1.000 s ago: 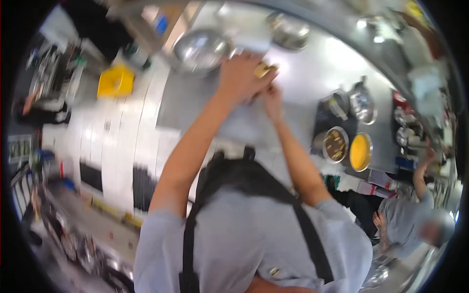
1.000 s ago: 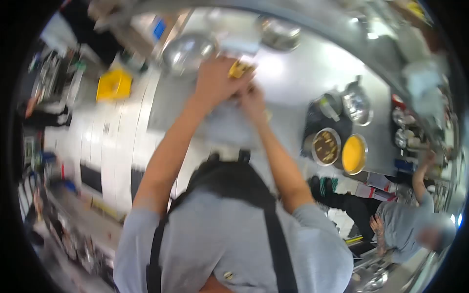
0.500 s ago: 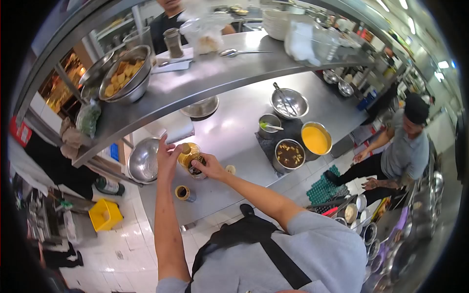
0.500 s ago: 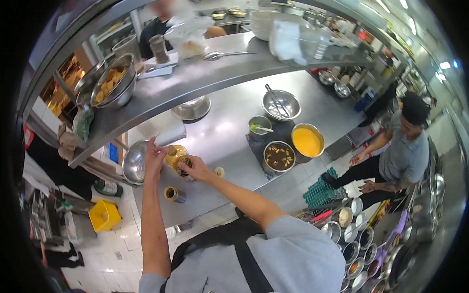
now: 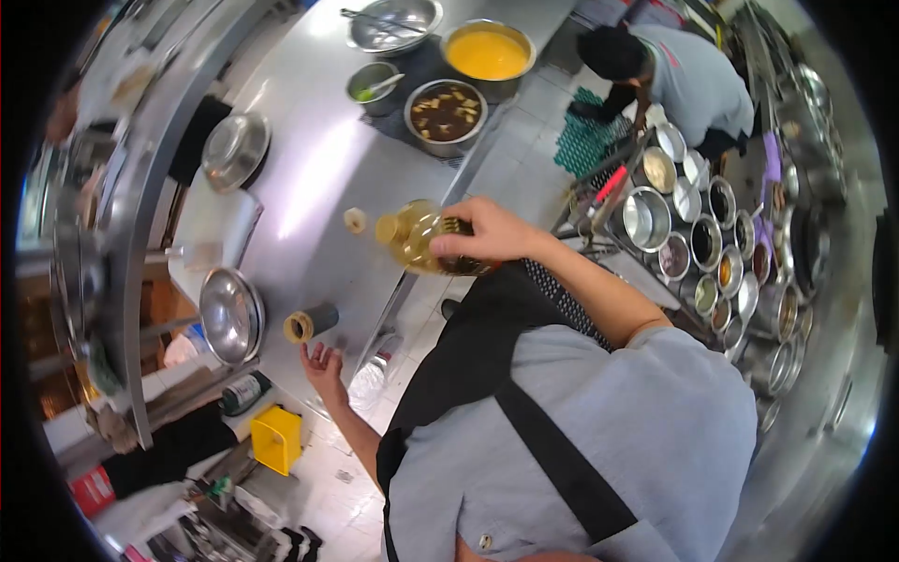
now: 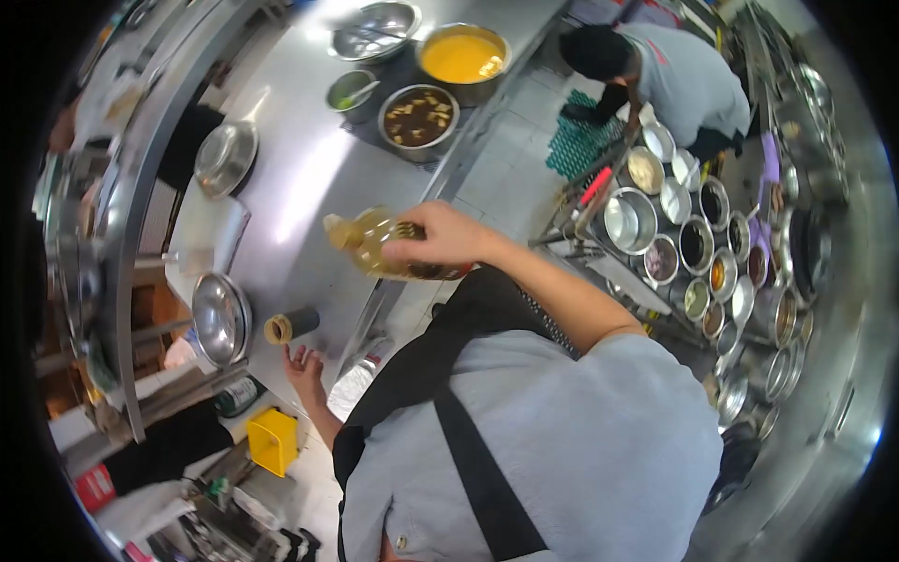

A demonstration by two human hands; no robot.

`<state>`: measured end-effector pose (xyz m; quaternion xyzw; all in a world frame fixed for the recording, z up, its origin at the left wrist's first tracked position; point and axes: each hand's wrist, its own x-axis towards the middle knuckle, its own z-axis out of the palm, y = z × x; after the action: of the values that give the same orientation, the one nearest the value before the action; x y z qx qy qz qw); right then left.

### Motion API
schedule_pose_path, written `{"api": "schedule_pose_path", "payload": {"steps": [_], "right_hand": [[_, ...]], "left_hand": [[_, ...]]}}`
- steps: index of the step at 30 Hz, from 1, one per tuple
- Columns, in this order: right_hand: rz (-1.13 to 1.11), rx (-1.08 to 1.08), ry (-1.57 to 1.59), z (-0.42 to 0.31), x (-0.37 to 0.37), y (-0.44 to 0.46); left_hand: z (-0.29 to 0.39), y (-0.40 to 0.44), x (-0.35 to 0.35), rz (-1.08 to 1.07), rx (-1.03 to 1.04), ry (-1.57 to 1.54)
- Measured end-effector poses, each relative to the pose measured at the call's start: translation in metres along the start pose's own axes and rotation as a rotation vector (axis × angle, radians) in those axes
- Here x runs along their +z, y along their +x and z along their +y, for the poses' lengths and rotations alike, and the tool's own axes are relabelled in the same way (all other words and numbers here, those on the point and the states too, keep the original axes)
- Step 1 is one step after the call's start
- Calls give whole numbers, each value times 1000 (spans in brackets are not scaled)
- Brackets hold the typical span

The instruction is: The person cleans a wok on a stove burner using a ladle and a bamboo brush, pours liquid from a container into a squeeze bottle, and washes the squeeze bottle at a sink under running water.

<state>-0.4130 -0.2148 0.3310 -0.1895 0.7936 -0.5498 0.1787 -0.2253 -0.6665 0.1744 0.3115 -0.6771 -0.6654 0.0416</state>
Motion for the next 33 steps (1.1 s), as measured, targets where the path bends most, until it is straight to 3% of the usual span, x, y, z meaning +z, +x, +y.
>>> {"api": "schedule_pose_path", "payload": {"steps": [2, 9, 13, 20, 22, 24, 25, 26, 33], "right_hand": [[115, 234, 14, 69, -7, -13], [687, 598, 48, 253, -59, -20], [820, 577, 157, 323, -115, 28], [1014, 474, 28, 414, -207, 146], [1000, 411, 47, 421, -233, 167], [985, 202, 51, 495, -246, 203], [842, 290, 47, 428, -262, 191], [926, 116, -101, 475, -263, 215], [730, 83, -14, 510, -297, 249]], "left_hand": [[-8, 2, 30, 38, 52, -44], [3, 22, 87, 319, 88, -6], [-1, 42, 88, 503, 63, 80], [-2, 58, 102, 700, 45, 46], [-3, 55, 102, 718, 47, 34], [2, 53, 110, 749, 46, 17], [-3, 51, 111, 747, 78, -24], [-4, 52, 111, 751, 112, -61], [30, 15, 144, 742, 197, -164]]}}
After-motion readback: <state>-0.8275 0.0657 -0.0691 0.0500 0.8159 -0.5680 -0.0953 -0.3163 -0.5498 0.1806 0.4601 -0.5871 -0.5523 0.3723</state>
